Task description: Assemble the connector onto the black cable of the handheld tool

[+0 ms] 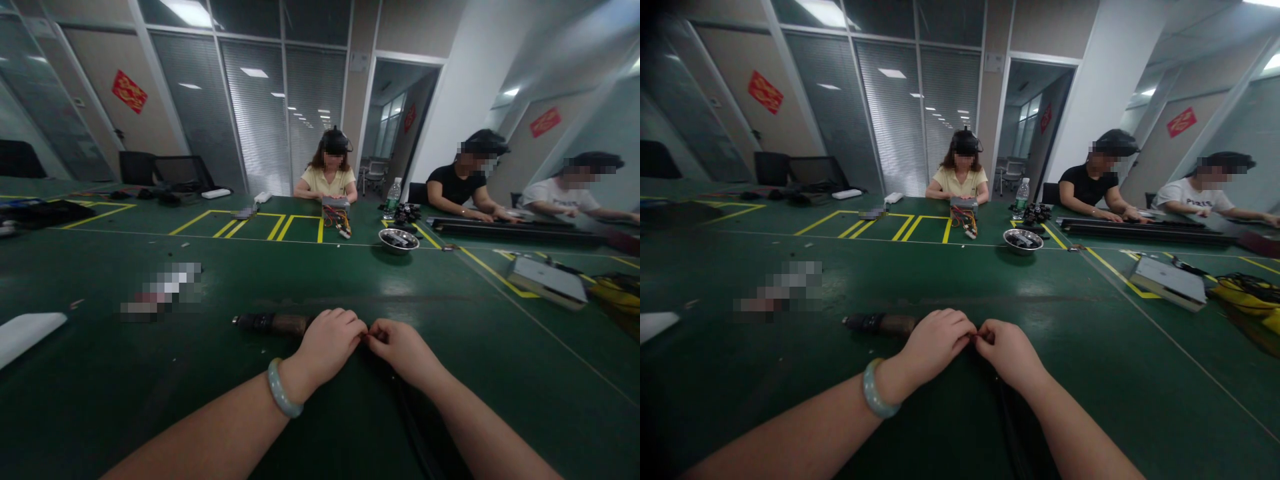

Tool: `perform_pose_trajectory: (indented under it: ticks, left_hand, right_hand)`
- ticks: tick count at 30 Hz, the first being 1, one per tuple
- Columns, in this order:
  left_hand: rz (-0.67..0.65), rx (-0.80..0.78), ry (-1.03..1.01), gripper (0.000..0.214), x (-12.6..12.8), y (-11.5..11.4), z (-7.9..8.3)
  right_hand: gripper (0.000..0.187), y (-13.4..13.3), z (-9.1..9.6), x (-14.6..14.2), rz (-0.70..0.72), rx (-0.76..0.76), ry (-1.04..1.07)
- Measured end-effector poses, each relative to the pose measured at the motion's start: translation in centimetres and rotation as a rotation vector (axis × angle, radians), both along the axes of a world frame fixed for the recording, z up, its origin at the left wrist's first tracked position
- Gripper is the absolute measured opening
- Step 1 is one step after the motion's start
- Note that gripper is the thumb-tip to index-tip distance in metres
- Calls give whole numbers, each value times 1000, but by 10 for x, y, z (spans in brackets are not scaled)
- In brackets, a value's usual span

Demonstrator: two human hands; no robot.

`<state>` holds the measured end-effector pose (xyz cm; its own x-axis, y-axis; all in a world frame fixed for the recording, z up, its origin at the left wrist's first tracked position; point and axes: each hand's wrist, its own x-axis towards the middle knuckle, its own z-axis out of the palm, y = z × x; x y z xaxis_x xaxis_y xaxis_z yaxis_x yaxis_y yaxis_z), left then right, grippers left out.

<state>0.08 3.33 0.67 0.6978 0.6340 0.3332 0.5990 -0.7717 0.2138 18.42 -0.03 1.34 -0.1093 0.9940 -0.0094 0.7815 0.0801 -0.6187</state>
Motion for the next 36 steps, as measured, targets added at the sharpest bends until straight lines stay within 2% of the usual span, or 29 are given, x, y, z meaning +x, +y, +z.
perform_pose_trajectory:
  ticks: [11,18,31,36]
  left_hand:
    - [13,15,-10,7,1,0,-1]
    - [7,21,-16,5,1,1,-2]
    - [-3,-82,-26,10,-6,4,3]
    - [-9,-55,-30,8,-9,4,2]
  right_hand:
    - [16,2,-5,4,28,-4,7]
    - [19,1,-1,2,9,-39,23]
    - [20,-5,2,-7,4,-11,2]
    - [19,-5,1,-8,13,0,19]
